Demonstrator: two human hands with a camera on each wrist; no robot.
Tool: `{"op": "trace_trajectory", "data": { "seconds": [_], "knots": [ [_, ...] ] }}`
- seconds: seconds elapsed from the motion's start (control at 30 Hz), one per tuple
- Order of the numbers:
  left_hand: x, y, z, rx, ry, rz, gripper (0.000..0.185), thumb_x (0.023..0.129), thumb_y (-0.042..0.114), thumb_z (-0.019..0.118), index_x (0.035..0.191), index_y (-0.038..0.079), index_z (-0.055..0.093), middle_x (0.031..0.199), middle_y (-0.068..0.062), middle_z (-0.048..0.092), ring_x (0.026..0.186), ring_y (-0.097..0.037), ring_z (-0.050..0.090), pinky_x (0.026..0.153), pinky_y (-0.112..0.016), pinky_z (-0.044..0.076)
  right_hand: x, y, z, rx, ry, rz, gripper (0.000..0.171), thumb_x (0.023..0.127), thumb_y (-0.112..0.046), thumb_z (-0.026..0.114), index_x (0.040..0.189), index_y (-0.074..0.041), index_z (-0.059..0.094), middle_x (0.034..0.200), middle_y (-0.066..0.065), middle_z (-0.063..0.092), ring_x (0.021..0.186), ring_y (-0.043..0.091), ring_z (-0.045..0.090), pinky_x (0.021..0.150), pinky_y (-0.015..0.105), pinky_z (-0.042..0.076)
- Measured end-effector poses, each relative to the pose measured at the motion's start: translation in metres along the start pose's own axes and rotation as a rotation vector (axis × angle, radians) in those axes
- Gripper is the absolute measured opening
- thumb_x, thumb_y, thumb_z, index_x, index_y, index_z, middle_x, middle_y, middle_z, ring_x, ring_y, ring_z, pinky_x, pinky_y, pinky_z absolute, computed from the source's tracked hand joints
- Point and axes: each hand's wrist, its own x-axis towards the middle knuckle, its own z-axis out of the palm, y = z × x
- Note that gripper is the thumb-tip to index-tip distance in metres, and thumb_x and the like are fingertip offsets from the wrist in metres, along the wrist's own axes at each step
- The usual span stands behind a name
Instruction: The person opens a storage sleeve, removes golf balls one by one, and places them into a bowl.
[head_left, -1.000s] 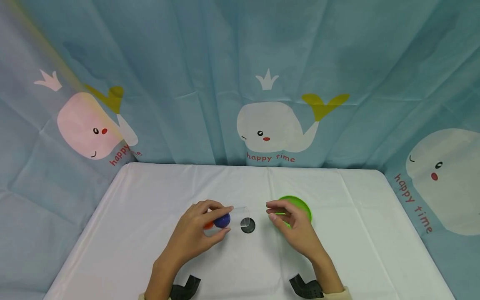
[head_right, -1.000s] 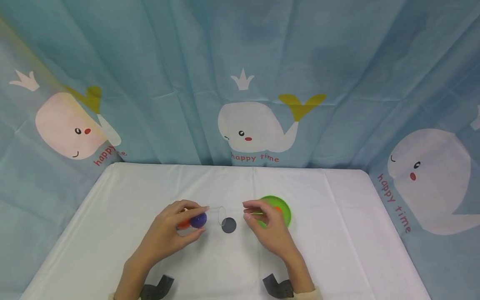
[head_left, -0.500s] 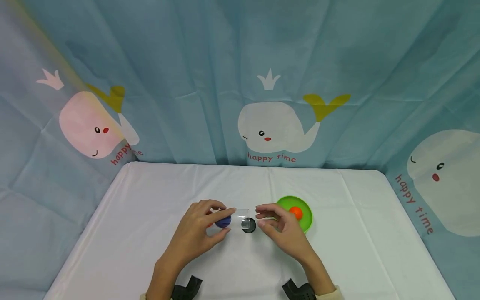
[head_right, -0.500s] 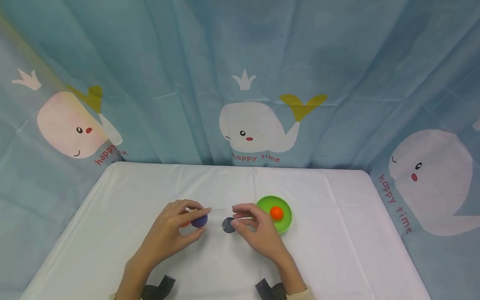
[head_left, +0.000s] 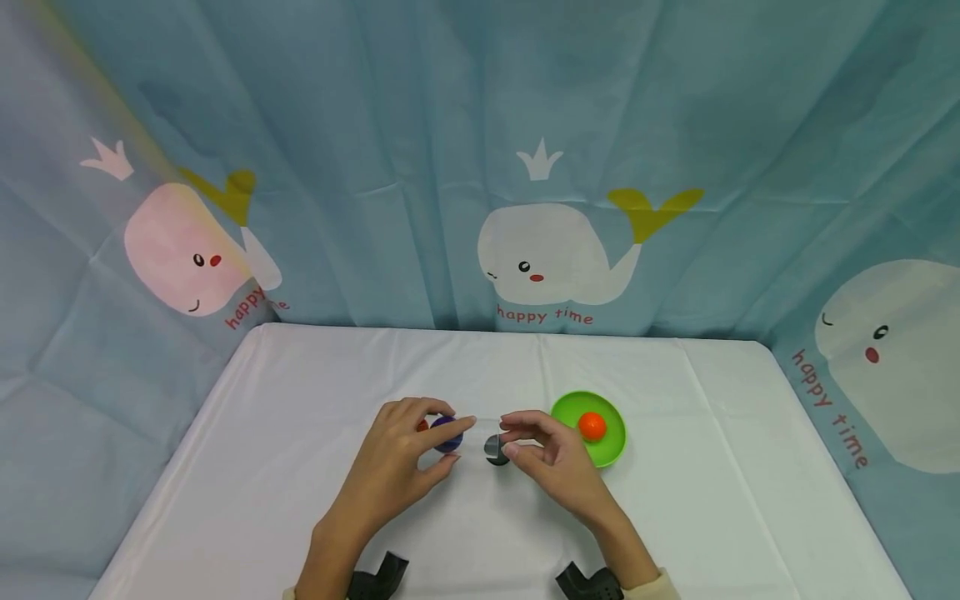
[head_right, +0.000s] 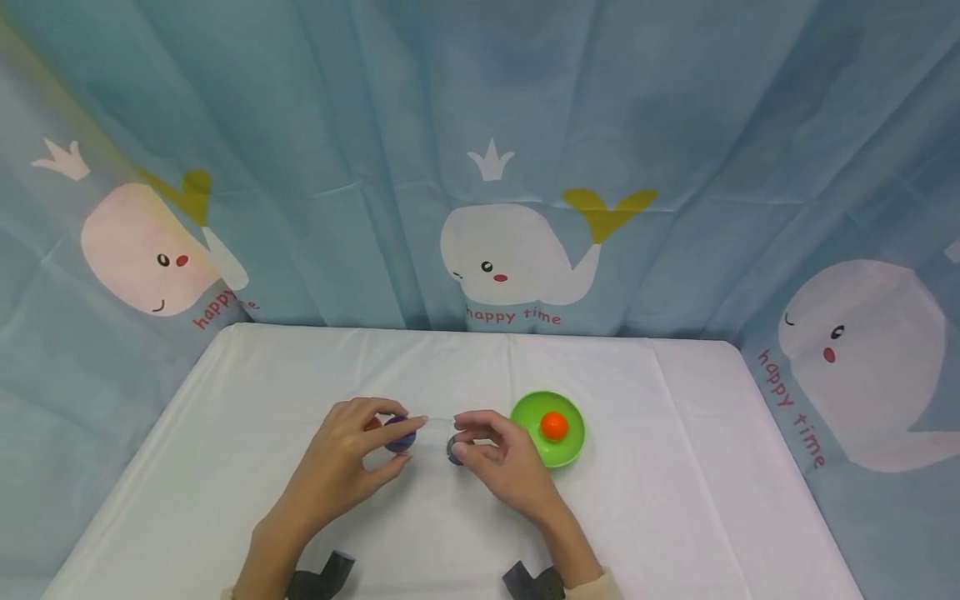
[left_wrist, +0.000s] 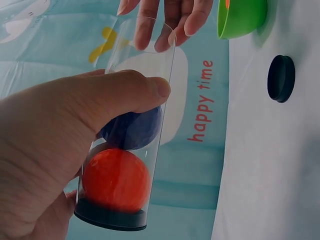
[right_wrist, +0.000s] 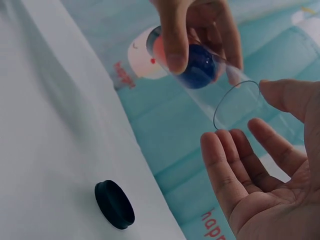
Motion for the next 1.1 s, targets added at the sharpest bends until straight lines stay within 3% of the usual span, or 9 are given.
{"op": "trace_trajectory", "data": {
  "seconds": [0.13,0.23,0.5,0.57,0.8,1.1],
  "knots": [
    [-0.0005,0.001,-0.0012,0.022,-0.002,0.001,0.053,0.074,0.022,0.098,0.123,0.033,0.079,0.117,0.004,0.07,0.104,-0.017,0.063,0.1,-0.043,0.051,0.0005,-0.0001,0.0021,0.002,0.0,0.007,0.037,0.102,-0.007,0.068,0.139,-0.001,0.061,0.136,0.026,0.063,0.117,0.011,0.069,0.096,0.023,0.061],
    [-0.0008,0.0005,-0.0014,0.04,-0.003,-0.001,0.054,0.074,0.022,0.098,0.123,0.033,0.079,0.117,0.004,0.07,0.109,-0.019,0.064,0.102,-0.044,0.05,0.0007,0.0003,0.0026,0.006,0.004,0.026,0.039,0.102,-0.008,0.069,0.14,-0.007,0.062,0.138,0.03,0.061,0.117,0.012,0.069,0.097,0.022,0.061],
    [-0.0007,0.0005,-0.0026,0.057,-0.014,-0.013,0.056,0.072,0.019,0.099,0.122,0.034,0.08,0.118,0.005,0.071,0.114,-0.02,0.065,0.105,-0.044,0.049,0.0016,0.0017,0.0052,0.03,-0.032,0.08,0.039,0.103,-0.011,0.068,0.141,-0.01,0.061,0.143,0.031,0.056,0.121,0.045,0.066,0.095,0.023,0.062],
    [-0.0005,0.001,-0.0033,0.052,-0.024,-0.021,0.057,0.072,0.019,0.099,0.123,0.035,0.079,0.119,0.005,0.071,0.115,-0.02,0.065,0.106,-0.044,0.049,0.0017,0.0015,0.0057,0.03,-0.028,0.083,0.038,0.103,-0.011,0.068,0.141,-0.01,0.061,0.143,0.029,0.058,0.121,0.044,0.066,0.094,0.023,0.062],
    [-0.0009,0.0001,-0.0036,0.028,-0.029,-0.033,0.057,0.073,0.018,0.098,0.123,0.036,0.078,0.117,0.005,0.07,0.116,-0.019,0.064,0.108,-0.044,0.048,0.0021,0.0005,0.0057,0.03,-0.027,0.101,0.041,0.104,-0.012,0.068,0.143,-0.003,0.059,0.142,0.025,0.059,0.119,0.021,0.07,0.096,0.024,0.062],
    [-0.0013,-0.0007,-0.0026,0.004,-0.045,-0.038,0.055,0.075,0.021,0.098,0.124,0.036,0.078,0.12,0.005,0.071,0.118,-0.019,0.064,0.107,-0.045,0.049,0.0018,-0.0009,0.0056,0.014,-0.005,0.12,0.039,0.103,-0.014,0.07,0.14,-0.01,0.062,0.135,0.02,0.064,0.119,0.031,0.067,0.095,0.027,0.063]
  ]
}}
